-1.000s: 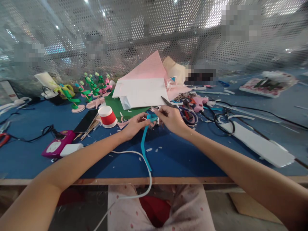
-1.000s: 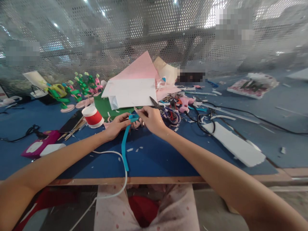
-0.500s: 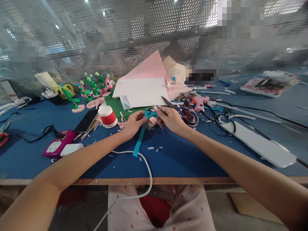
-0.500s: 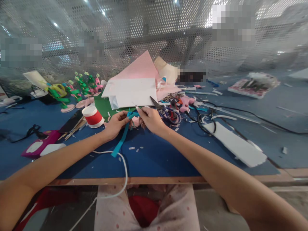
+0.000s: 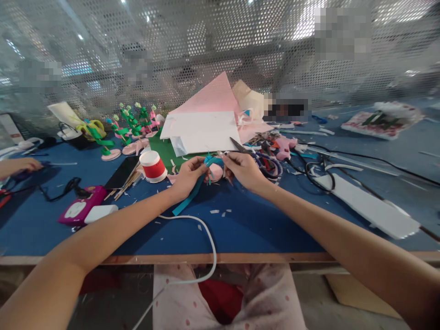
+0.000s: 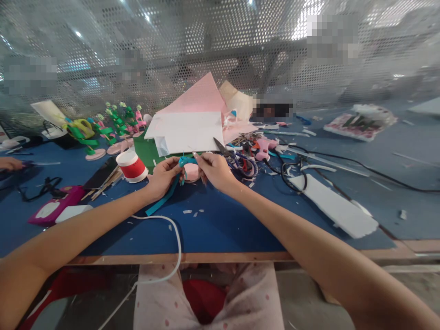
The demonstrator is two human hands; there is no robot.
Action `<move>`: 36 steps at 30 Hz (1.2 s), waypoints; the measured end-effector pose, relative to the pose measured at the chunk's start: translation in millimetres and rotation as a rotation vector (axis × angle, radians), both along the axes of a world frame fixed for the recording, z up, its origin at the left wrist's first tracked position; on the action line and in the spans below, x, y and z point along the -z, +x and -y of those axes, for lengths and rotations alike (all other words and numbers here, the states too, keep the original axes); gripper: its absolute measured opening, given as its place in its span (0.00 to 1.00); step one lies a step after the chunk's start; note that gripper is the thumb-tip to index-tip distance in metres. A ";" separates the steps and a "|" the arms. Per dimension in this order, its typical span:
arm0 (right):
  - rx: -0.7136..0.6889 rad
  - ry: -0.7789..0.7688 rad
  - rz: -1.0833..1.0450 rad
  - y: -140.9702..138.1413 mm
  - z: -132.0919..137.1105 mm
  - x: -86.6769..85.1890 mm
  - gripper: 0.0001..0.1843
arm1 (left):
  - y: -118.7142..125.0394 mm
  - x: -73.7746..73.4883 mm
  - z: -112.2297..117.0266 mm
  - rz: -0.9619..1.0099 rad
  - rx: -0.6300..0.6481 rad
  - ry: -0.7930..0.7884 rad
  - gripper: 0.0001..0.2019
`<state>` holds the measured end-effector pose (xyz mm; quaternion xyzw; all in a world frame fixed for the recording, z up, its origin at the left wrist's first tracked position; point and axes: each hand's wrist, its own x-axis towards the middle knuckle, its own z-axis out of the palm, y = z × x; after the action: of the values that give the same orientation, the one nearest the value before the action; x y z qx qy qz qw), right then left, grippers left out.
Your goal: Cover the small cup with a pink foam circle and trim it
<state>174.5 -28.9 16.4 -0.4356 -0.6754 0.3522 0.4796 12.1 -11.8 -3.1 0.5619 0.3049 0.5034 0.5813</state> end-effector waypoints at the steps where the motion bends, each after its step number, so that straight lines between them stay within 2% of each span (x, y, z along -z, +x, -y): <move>1: -0.002 -0.001 -0.002 0.1 -0.1 0.4 0.31 | 0.0 0.1 -0.3 0.010 0.003 0.004 0.18; 12: -0.013 0.005 -0.016 -3.1 2.4 2.1 0.28 | -1.1 1.5 -1.0 -0.061 0.015 0.002 0.19; 17: 0.049 0.057 0.080 -2.5 4.6 2.2 0.27 | 0.0 -3.9 3.2 -0.099 -0.002 0.009 0.19; 21: 0.008 0.066 0.109 -1.4 2.9 5.6 0.25 | 0.3 -5.8 5.0 -0.132 -0.001 0.013 0.19; 28: -0.095 -0.047 -0.071 -4.1 -1.8 8.0 0.25 | 0.0 -4.5 4.6 -0.137 0.012 0.019 0.19; 36: -0.107 -0.196 -0.195 -7.6 0.7 -0.3 0.26 | -2.1 -1.9 3.7 -0.103 -0.014 0.067 0.18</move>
<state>166.9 -29.6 16.7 -0.4075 -0.6102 0.4821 0.4787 10.0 -15.5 -1.2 0.6041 0.3213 0.4876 0.5423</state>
